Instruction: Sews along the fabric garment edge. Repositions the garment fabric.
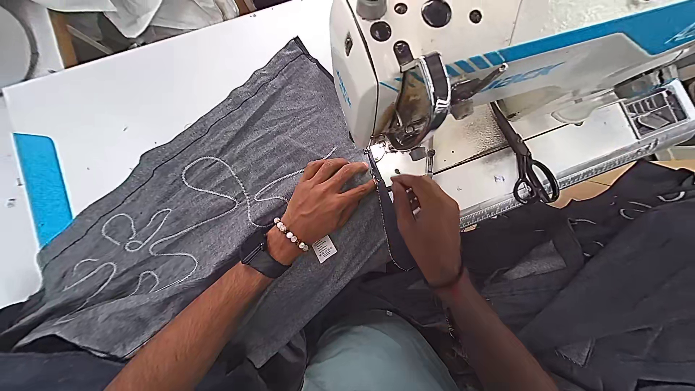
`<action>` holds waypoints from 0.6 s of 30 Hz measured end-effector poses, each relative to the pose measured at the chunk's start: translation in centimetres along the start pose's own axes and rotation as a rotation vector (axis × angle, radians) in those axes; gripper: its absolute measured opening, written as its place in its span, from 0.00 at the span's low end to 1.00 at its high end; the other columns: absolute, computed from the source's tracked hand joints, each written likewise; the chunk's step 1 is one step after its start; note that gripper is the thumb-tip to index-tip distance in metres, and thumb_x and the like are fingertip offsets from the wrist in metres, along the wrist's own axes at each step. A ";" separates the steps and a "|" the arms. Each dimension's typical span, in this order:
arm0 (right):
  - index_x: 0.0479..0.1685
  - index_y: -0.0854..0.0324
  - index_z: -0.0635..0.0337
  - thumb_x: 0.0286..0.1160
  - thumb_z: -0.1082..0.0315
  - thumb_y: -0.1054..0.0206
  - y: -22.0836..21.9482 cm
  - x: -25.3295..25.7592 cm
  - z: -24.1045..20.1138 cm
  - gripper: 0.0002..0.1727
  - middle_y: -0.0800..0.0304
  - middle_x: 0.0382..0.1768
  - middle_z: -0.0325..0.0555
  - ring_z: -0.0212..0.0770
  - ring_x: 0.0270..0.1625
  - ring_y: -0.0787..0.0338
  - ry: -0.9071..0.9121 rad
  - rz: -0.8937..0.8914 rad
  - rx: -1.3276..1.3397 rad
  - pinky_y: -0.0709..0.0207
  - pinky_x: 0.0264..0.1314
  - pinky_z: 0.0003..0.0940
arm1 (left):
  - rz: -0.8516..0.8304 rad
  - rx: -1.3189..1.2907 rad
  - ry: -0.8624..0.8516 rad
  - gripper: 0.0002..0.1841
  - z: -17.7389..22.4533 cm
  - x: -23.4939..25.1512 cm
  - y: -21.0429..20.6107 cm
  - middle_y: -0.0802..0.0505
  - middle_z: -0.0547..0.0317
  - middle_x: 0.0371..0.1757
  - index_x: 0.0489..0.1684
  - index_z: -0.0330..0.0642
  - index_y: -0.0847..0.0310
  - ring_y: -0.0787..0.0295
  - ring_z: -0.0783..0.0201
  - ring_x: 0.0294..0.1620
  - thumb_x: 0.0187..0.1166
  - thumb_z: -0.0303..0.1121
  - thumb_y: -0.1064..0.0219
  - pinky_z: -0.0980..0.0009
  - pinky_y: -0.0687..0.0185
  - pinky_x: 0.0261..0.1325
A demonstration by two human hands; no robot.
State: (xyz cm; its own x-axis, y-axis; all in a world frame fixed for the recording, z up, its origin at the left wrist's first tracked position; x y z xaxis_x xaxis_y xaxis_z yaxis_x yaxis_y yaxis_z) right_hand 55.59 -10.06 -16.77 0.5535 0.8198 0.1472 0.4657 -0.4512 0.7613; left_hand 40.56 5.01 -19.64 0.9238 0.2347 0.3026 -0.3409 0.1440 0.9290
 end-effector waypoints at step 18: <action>0.51 0.06 0.50 0.79 0.60 0.33 -1.2 -2.7 0.7 0.12 0.09 0.46 0.46 0.47 0.51 0.12 0.271 0.030 -0.194 0.17 0.50 0.41 | -0.053 -0.008 0.043 0.24 -0.2 0.3 -0.2 0.19 0.71 0.83 0.78 0.62 0.18 0.32 0.54 0.86 0.87 0.41 0.50 0.50 0.41 0.85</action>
Point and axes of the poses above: each hand's wrist, its own x-axis towards the middle knuckle, its own y-axis out of the back of the hand, z = x × y, the point moved 1 cm from there along x, towards the middle knuckle
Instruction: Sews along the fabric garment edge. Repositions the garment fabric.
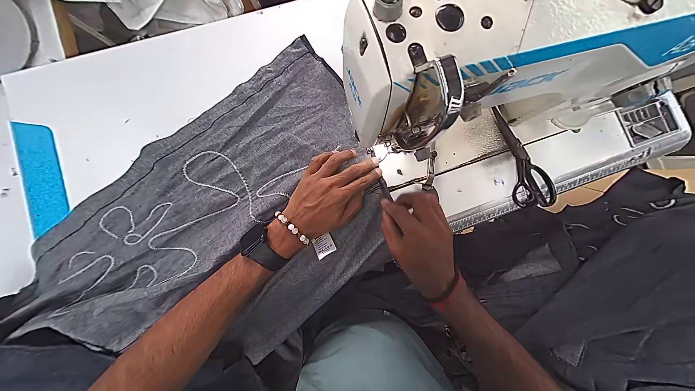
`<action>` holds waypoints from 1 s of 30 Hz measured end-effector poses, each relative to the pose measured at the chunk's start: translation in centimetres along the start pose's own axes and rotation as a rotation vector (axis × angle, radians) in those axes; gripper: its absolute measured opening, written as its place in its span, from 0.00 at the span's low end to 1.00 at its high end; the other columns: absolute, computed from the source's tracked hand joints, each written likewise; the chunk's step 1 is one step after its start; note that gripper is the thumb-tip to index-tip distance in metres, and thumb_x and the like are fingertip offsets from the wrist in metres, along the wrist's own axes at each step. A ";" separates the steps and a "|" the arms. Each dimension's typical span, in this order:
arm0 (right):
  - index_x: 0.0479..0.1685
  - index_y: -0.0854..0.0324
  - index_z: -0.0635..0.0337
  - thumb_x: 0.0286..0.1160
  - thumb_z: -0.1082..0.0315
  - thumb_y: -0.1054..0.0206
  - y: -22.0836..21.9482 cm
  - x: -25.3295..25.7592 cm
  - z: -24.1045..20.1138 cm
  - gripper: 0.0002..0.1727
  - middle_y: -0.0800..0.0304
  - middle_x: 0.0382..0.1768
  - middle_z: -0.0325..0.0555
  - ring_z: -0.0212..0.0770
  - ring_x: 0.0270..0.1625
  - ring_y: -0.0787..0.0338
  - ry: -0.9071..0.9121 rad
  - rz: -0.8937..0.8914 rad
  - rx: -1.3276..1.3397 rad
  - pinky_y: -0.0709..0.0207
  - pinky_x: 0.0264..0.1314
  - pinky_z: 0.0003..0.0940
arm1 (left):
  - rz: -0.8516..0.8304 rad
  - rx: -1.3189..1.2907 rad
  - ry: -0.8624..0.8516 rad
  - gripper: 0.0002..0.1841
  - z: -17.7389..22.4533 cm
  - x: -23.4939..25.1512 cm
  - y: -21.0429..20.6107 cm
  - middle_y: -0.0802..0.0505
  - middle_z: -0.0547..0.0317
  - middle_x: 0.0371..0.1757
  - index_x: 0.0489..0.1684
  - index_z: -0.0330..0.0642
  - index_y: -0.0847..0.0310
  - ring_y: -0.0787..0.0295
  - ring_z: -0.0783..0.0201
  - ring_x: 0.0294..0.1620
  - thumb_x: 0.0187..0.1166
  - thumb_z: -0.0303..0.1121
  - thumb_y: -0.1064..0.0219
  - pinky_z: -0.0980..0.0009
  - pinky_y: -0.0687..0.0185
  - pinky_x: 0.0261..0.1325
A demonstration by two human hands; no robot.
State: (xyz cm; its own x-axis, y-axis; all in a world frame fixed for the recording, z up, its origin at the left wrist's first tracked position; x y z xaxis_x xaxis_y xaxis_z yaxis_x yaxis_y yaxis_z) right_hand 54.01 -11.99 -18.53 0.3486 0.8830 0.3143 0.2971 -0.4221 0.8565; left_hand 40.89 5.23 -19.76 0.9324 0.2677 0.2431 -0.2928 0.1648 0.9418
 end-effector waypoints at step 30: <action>0.44 0.09 0.50 0.77 0.58 0.35 5.2 0.3 1.0 0.11 0.11 0.39 0.40 0.43 0.42 0.11 -0.177 -0.229 -0.002 0.17 0.38 0.42 | 0.031 0.004 -0.006 0.22 0.1 0.0 0.0 0.15 0.71 0.79 0.74 0.63 0.15 0.28 0.53 0.83 0.85 0.39 0.46 0.51 0.38 0.82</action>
Point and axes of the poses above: each hand's wrist, its own x-axis towards the middle knuckle, its own y-axis out of the back of the hand, z = x × y, the point moved 1 cm from there along x, towards the middle knuckle
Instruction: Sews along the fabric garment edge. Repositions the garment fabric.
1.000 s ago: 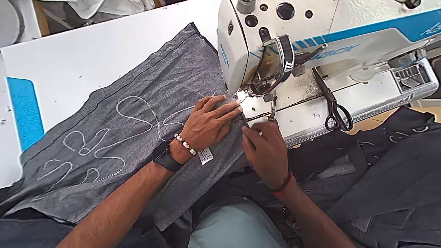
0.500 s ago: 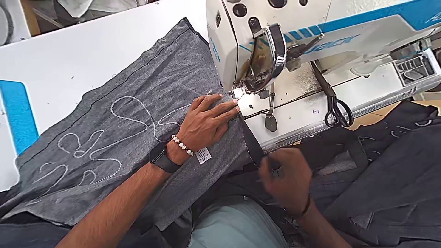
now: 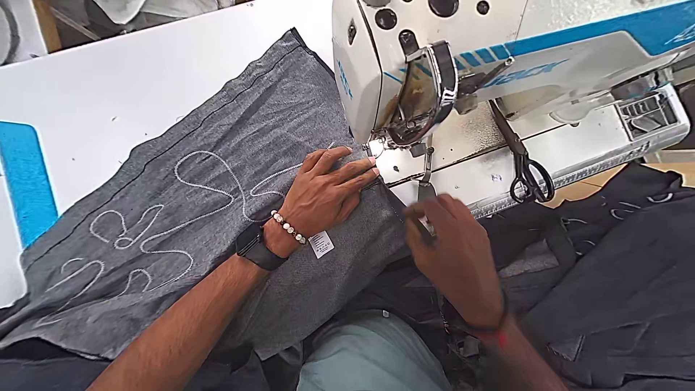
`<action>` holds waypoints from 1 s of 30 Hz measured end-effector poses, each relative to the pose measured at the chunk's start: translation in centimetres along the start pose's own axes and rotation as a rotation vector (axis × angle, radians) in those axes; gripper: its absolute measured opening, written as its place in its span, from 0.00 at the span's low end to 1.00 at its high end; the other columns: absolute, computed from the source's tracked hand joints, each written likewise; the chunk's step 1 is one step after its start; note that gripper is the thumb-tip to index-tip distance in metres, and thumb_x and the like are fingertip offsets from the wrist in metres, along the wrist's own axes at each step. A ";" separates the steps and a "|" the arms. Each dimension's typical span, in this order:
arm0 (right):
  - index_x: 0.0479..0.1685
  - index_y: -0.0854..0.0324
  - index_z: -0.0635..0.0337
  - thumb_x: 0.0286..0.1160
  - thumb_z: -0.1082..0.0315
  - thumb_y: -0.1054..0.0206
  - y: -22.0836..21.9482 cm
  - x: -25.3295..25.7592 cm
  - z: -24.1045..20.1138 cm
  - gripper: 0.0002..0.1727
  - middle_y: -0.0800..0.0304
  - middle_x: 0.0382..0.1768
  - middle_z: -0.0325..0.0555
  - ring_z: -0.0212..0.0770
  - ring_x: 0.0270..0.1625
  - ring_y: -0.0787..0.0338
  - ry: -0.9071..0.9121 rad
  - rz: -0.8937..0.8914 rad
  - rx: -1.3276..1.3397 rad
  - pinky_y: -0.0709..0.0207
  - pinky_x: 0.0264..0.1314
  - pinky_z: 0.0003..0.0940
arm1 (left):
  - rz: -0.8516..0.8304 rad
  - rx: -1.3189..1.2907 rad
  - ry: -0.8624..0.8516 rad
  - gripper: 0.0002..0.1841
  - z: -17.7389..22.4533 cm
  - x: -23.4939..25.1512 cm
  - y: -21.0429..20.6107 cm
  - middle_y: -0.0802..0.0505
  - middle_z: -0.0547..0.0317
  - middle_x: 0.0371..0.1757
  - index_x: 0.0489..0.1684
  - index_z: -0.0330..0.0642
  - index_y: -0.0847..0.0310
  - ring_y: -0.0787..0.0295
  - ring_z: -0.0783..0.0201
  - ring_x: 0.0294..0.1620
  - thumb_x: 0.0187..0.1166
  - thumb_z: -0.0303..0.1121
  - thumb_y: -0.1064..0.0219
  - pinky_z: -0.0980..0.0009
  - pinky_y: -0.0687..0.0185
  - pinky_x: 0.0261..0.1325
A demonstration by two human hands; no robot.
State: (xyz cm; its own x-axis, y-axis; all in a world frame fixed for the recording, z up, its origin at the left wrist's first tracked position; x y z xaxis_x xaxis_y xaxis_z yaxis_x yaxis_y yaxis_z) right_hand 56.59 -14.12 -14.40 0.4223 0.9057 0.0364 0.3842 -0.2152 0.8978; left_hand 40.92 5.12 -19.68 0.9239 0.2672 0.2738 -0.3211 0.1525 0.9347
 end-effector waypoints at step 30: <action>0.70 0.13 0.46 0.85 0.60 0.45 -5.7 7.8 -2.9 0.21 0.22 0.12 0.41 0.46 0.14 0.20 0.051 0.095 -0.263 0.37 0.14 0.40 | 0.093 0.091 -0.264 0.16 -8.4 3.7 1.7 0.08 0.57 0.63 0.54 0.61 0.06 0.24 0.48 0.75 0.85 0.44 0.43 0.48 0.42 0.77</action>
Point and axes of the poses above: each hand's wrist, its own x-axis towards the middle knuckle, its own y-axis out of the back of the hand, z = x × y, the point moved 1 cm from there along x, towards the middle knuckle
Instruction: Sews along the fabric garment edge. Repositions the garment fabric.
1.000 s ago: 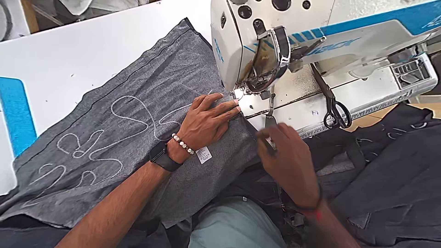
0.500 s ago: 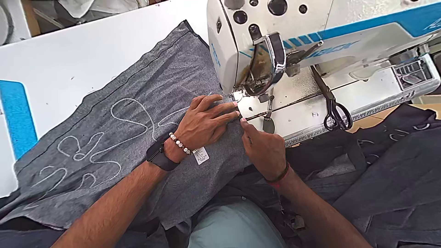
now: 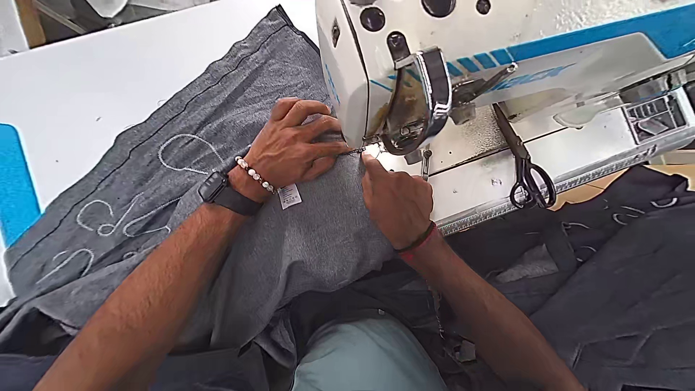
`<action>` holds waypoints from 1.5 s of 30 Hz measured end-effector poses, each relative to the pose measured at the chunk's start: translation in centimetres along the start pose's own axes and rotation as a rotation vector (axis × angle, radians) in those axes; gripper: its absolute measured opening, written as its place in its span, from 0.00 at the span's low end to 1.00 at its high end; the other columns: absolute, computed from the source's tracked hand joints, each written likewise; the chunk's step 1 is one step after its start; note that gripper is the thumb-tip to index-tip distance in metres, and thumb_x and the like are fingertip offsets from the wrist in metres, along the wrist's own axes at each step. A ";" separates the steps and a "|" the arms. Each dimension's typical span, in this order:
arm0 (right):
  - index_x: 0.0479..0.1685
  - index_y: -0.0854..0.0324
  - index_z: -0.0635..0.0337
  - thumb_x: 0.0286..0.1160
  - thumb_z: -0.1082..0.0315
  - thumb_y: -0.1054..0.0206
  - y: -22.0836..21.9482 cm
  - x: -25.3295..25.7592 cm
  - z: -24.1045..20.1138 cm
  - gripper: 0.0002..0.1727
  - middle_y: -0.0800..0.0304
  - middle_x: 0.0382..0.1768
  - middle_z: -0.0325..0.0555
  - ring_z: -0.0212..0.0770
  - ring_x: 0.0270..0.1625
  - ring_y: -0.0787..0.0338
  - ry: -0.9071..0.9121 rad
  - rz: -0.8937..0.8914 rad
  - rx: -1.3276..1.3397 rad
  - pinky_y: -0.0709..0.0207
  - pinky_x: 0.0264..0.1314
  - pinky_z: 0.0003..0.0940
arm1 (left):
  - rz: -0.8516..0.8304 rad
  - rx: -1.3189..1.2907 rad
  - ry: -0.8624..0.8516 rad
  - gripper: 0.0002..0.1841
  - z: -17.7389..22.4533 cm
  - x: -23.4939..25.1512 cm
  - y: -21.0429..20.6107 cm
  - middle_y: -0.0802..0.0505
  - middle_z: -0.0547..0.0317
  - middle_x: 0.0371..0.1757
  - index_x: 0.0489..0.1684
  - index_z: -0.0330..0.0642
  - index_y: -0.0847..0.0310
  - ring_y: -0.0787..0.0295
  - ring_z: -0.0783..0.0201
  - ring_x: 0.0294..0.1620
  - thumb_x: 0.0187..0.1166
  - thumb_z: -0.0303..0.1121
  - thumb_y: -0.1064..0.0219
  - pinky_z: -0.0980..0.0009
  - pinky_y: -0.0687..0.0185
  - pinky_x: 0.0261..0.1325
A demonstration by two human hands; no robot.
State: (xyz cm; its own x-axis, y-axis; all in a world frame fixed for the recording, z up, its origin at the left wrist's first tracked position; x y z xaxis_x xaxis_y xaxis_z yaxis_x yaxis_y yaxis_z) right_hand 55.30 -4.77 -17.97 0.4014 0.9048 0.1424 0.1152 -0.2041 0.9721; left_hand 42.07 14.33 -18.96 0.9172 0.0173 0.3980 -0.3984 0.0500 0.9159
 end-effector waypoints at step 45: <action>0.86 0.27 0.36 0.86 0.33 0.59 -1.6 -8.4 1.9 0.37 0.31 0.85 0.61 0.63 0.75 0.27 0.183 0.025 -0.110 0.42 0.74 0.62 | -0.467 0.100 0.910 0.48 -3.0 -20.0 10.6 0.43 0.52 0.97 0.96 0.64 0.47 0.54 0.34 0.95 0.76 0.80 0.65 0.23 0.65 0.87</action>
State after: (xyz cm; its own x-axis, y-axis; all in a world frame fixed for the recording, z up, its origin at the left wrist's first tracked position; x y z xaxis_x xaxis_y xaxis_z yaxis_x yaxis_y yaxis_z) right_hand 53.43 -12.72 -21.11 0.2305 0.9547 0.1881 0.0036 -0.1941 0.9810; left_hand 19.52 17.46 -17.33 0.6199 0.7700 -0.1513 0.0383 0.1630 0.9859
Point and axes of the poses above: each hand's wrist, its own x-axis towards the middle knuckle, its own y-axis out of the back of the hand, z = x × y, the point moved 1 cm from there along x, towards the middle knuckle
